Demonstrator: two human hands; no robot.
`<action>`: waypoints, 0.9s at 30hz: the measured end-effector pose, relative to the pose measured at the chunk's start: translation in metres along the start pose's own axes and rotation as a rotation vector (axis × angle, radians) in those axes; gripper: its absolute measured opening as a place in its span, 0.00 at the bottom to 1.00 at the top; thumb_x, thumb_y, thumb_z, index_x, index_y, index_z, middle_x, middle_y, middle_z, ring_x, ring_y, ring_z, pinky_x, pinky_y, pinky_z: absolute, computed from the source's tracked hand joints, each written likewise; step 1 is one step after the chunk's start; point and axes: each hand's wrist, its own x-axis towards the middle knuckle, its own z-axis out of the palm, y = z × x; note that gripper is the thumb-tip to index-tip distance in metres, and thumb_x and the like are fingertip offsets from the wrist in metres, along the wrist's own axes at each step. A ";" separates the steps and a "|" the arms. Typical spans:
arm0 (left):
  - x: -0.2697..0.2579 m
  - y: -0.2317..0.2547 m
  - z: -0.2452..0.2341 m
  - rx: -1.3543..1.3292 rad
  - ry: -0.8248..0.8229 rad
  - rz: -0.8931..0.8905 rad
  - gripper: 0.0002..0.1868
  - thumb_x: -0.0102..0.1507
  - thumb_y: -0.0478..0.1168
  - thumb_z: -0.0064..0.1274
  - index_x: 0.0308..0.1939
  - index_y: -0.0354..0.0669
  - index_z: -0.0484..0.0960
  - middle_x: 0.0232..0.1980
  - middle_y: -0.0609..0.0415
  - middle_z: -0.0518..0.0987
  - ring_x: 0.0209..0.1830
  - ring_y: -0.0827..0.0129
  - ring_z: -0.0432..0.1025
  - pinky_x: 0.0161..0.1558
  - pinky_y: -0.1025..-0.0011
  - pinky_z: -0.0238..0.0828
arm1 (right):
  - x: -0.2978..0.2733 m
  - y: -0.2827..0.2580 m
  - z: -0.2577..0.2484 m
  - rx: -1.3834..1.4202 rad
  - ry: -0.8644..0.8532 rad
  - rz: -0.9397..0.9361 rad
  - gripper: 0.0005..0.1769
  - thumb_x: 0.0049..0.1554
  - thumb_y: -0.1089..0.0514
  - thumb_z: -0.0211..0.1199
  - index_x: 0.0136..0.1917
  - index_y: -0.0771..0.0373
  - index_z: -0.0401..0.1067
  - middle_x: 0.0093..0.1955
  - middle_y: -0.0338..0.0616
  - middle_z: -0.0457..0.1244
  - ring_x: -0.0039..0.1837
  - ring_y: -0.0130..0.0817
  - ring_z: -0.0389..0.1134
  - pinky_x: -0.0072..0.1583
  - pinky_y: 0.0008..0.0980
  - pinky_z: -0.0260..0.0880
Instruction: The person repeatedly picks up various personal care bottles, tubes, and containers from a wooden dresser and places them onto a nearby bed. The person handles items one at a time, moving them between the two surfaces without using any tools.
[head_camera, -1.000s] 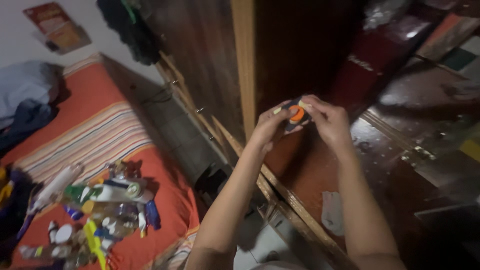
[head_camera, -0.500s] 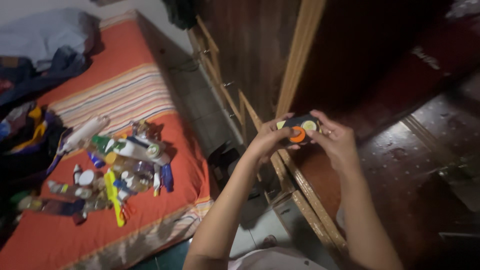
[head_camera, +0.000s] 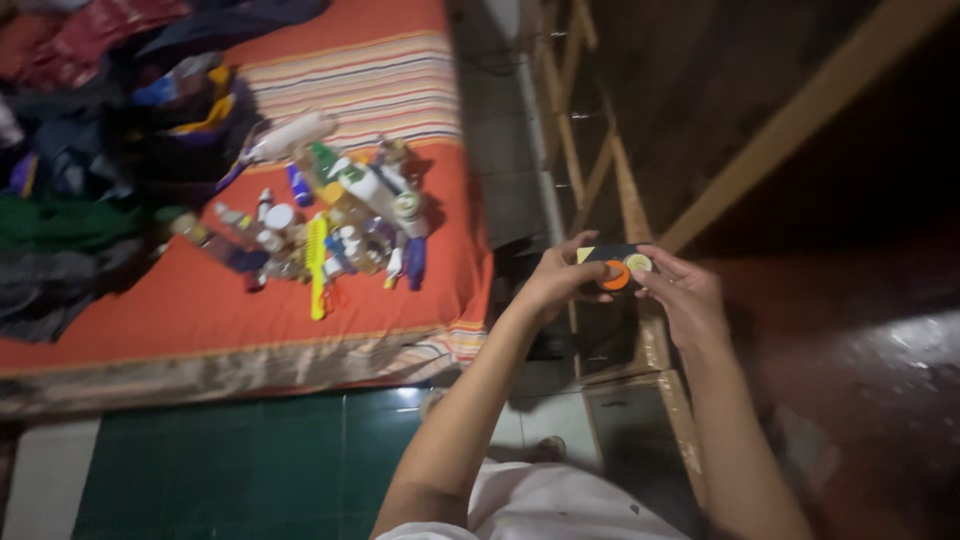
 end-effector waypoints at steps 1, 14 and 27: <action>-0.004 -0.002 -0.009 0.017 0.039 0.034 0.48 0.55 0.35 0.62 0.76 0.30 0.55 0.59 0.43 0.77 0.50 0.61 0.78 0.40 0.64 0.83 | 0.006 0.009 0.007 0.005 -0.003 0.016 0.25 0.55 0.68 0.66 0.66 0.72 0.72 0.61 0.47 0.69 0.54 0.26 0.70 0.50 0.25 0.70; -0.012 -0.084 -0.167 -0.034 0.418 0.328 0.49 0.57 0.30 0.68 0.77 0.25 0.56 0.69 0.50 0.72 0.62 0.69 0.74 0.58 0.71 0.75 | 0.094 0.161 0.102 0.189 -0.077 0.363 0.34 0.53 0.69 0.65 0.73 0.71 0.63 0.61 0.49 0.68 0.54 0.32 0.71 0.50 0.30 0.70; -0.033 -0.123 -0.289 -0.370 0.707 0.133 0.24 0.58 0.31 0.62 0.57 0.27 0.76 0.46 0.46 0.81 0.40 0.63 0.79 0.40 0.68 0.80 | 0.164 0.300 0.189 0.223 -0.159 0.648 0.35 0.52 0.71 0.66 0.72 0.68 0.65 0.56 0.48 0.69 0.52 0.34 0.70 0.49 0.32 0.69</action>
